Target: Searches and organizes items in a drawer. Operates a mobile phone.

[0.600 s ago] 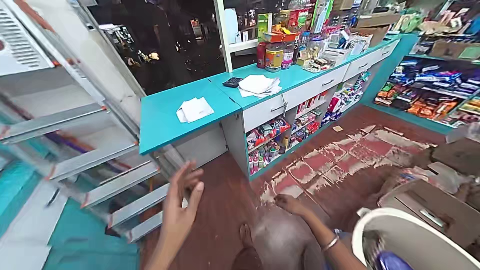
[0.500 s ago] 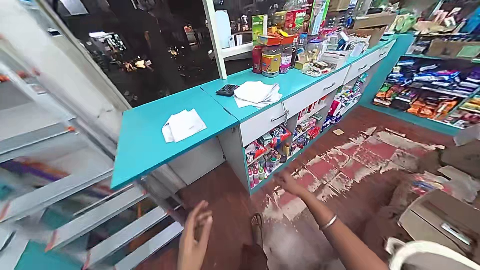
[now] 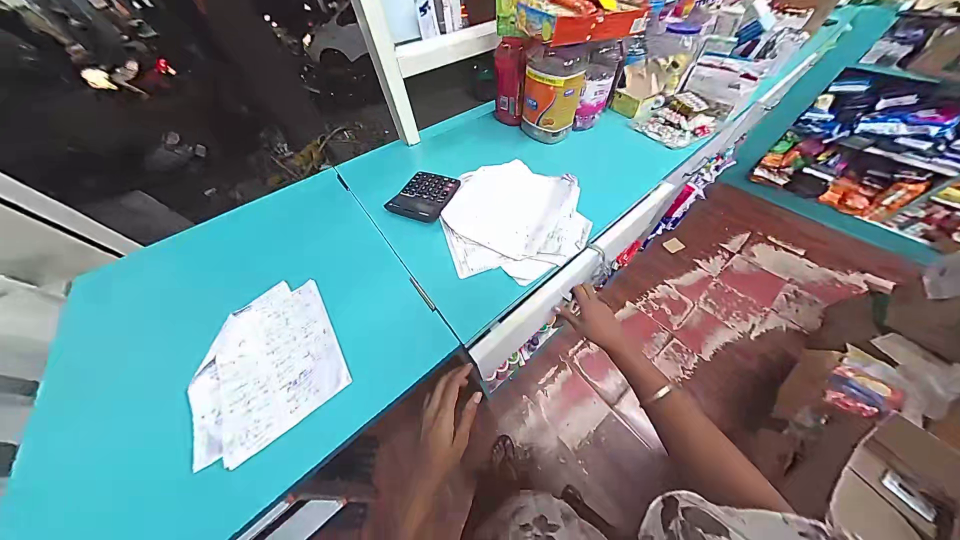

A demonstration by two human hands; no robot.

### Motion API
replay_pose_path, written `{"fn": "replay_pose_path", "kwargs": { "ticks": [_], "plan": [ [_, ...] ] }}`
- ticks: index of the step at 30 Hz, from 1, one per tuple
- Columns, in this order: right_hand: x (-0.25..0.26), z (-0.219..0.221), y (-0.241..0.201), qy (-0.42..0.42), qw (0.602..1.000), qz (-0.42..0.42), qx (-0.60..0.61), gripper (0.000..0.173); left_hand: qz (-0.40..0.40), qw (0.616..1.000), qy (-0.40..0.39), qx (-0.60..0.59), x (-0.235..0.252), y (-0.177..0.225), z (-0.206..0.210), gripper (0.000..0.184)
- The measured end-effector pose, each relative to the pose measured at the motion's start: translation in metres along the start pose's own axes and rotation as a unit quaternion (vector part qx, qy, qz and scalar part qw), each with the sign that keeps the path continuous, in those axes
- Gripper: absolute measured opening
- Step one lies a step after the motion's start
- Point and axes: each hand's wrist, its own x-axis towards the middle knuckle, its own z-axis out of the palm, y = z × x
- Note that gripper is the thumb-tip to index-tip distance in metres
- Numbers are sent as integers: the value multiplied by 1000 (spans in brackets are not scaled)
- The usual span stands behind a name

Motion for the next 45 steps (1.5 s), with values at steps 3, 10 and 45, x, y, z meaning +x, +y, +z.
{"fn": "replay_pose_path", "kwargs": {
  "ticks": [3,10,45],
  "plan": [
    [-32,11,29,75,995,-38,54,67,-29,995,54,-72,-15,9,11,42],
    [-121,19,79,246,963,-83,73,57,12,996,-42,-72,-46,52,39,45],
    [-294,-74,-79,128,975,133,-125,46,71,877,-427,-207,10,2,5,25]
  ]
}}
